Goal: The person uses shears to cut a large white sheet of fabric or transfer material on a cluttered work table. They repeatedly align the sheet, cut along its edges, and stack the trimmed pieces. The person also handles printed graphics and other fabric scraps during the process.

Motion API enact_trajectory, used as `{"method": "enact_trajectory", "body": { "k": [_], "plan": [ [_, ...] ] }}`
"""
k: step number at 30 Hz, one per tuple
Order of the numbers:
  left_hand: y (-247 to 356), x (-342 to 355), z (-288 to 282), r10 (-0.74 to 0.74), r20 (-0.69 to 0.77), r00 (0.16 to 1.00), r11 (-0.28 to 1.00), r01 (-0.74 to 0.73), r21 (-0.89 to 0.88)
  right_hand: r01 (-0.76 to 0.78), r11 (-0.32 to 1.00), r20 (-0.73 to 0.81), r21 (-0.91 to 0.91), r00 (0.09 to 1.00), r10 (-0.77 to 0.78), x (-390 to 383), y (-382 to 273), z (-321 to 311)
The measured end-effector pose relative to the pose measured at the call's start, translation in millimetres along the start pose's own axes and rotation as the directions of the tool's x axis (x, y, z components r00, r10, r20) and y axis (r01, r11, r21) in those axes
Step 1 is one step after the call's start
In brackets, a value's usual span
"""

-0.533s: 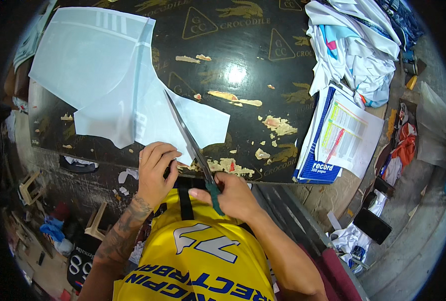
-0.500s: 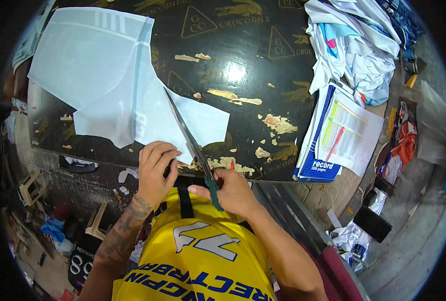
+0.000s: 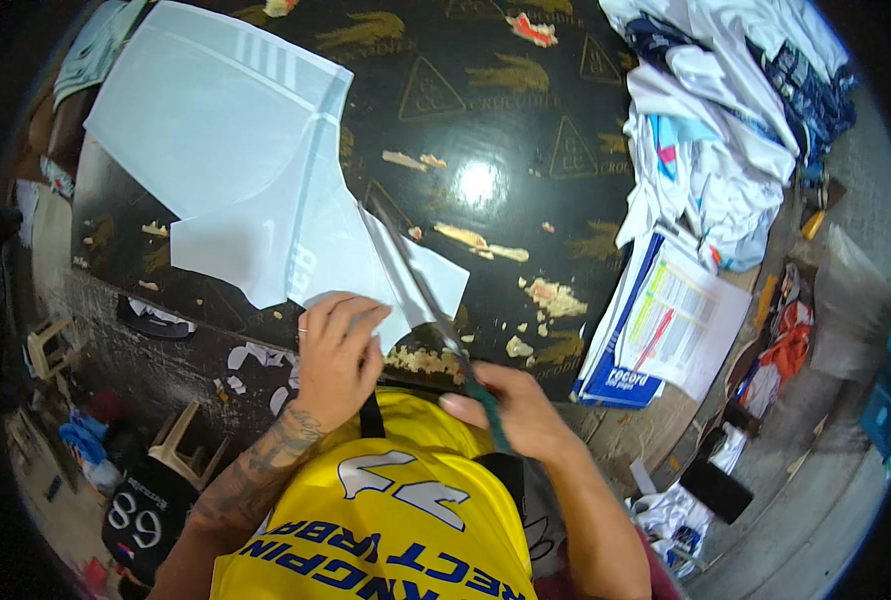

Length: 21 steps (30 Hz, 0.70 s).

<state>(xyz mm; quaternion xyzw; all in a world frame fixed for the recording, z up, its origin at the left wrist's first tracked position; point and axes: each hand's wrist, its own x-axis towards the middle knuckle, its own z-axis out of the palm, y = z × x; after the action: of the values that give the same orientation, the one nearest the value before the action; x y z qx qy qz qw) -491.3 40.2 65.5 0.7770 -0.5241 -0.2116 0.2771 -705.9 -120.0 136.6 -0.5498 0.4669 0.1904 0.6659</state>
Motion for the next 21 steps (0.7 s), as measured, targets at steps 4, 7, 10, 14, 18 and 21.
{"method": "enact_trajectory", "body": {
  "k": [4, 7, 10, 14, 18, 21],
  "plan": [
    [22, 9, 14, -0.009, 0.049, 0.999, 0.978, -0.002, 0.207, -0.069, 0.968, 0.003, -0.241, 0.997, 0.072, -39, 27, -78],
    [26, 4, 21, 0.028, 0.135, 0.990, 0.954, -0.067, 0.292, -0.057, 0.938, 0.048, -0.341, 0.996, 0.078, -40, 42, -114],
    [25, -3, 22, 0.061, 0.182, 0.981, 0.958, -0.109, 0.265, -0.036, 0.855, 0.081, -0.518, 0.993, 0.091, -15, 41, -120],
    [24, -6, 20, 0.078, 0.169, 0.983, 0.959, -0.120, 0.258, 0.039, 0.847, 0.093, -0.531, 0.996, 0.012, 22, 27, -103],
    [21, -4, 20, 0.090, 0.166, 0.982, 0.958, -0.131, 0.254, 0.117, 0.834, 0.095, -0.540, 0.992, -0.077, 39, 19, -85],
    [20, -5, 25, 0.091, 0.147, 0.985, 0.955, -0.128, 0.267, 0.087, 0.839, 0.080, -0.538, 0.995, -0.051, 42, 19, -81]
  ]
}}
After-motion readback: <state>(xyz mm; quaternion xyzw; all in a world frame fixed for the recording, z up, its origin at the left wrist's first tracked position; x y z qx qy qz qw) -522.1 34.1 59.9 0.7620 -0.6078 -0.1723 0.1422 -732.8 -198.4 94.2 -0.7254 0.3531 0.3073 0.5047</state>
